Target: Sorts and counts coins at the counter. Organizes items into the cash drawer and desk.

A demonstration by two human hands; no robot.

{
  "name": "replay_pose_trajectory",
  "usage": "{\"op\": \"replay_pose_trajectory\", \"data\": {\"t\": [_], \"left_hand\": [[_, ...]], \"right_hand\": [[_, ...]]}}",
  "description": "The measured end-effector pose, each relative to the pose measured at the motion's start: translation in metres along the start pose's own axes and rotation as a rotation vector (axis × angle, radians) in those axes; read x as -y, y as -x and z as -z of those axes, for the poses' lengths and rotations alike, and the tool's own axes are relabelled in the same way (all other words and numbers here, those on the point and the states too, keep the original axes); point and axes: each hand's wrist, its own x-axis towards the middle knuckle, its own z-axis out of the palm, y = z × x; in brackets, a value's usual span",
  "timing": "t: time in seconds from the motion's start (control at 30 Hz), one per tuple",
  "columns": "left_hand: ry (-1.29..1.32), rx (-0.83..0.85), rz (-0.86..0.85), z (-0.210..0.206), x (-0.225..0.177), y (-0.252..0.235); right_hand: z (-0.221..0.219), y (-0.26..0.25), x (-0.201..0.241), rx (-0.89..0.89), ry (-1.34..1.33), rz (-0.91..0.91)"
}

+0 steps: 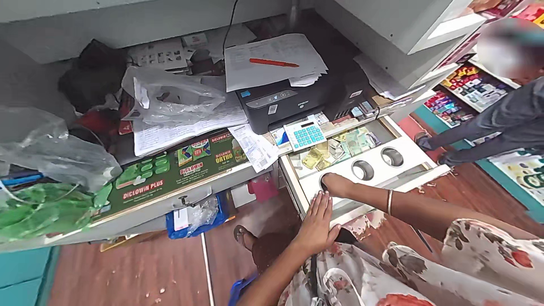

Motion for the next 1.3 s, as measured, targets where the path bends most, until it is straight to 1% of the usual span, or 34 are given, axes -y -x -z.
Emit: {"op": "replay_pose_trajectory", "data": {"t": [0.07,0.13,0.23,0.33,0.4,0.5,0.63,0.77,0.8,0.83,0.9,0.97,1.0,1.03,1.13,1.2,1.3], "left_hand": [[-0.016,0.005,0.005,0.0,0.0,0.0],[-0.028,0.007,0.013,0.001,-0.001,0.0],[-0.032,-0.025,-0.004,0.0,0.0,0.001],[-0.023,-0.061,-0.034,0.0,0.001,0.002],[-0.007,-0.058,-0.029,0.001,0.0,0.001],[0.041,-0.093,-0.012,-0.001,0.001,0.003],[0.141,-0.216,0.036,-0.004,0.003,0.002],[0.098,-0.353,0.105,0.004,0.01,-0.019],[0.074,-0.355,0.122,0.01,0.014,-0.029],[0.046,-0.32,0.145,0.016,0.016,-0.04],[-0.026,-0.182,0.177,0.027,0.021,-0.062],[-0.055,-0.057,0.152,0.032,0.024,-0.081],[-0.039,-0.053,0.122,0.032,0.025,-0.088],[0.0,-0.087,0.086,0.029,0.027,-0.095],[0.194,-0.138,0.005,0.024,0.026,-0.103],[0.317,-0.145,0.011,0.025,0.019,-0.106],[0.365,-0.167,0.037,0.025,0.008,-0.105]], "right_hand": [[-0.003,0.002,0.002,-0.037,0.004,-0.04],[-0.005,0.005,0.008,-0.068,-0.017,-0.12],[-0.002,0.007,0.019,-0.052,-0.095,-0.227],[-0.003,0.005,0.022,-0.06,-0.172,-0.256],[-0.002,0.006,0.024,-0.072,-0.24,-0.297],[-0.001,0.006,0.028,-0.064,-0.271,-0.339],[-0.002,0.002,0.016,-0.069,-0.295,-0.277],[0.002,-0.003,0.006,-0.066,-0.352,-0.226],[0.003,-0.003,0.003,-0.075,-0.366,-0.22],[0.004,-0.002,0.0,-0.073,-0.384,-0.211],[0.005,-0.001,-0.005,-0.073,-0.425,-0.181],[0.003,0.001,-0.01,-0.09,-0.498,-0.184],[0.004,0.003,-0.011,-0.105,-0.535,-0.192],[0.005,0.005,-0.011,-0.123,-0.568,-0.197],[0.011,0.019,-0.01,-0.182,-0.649,-0.186],[0.019,0.028,-0.007,-0.192,-0.614,-0.162],[0.027,0.039,0.0,-0.171,-0.465,-0.159]]}}
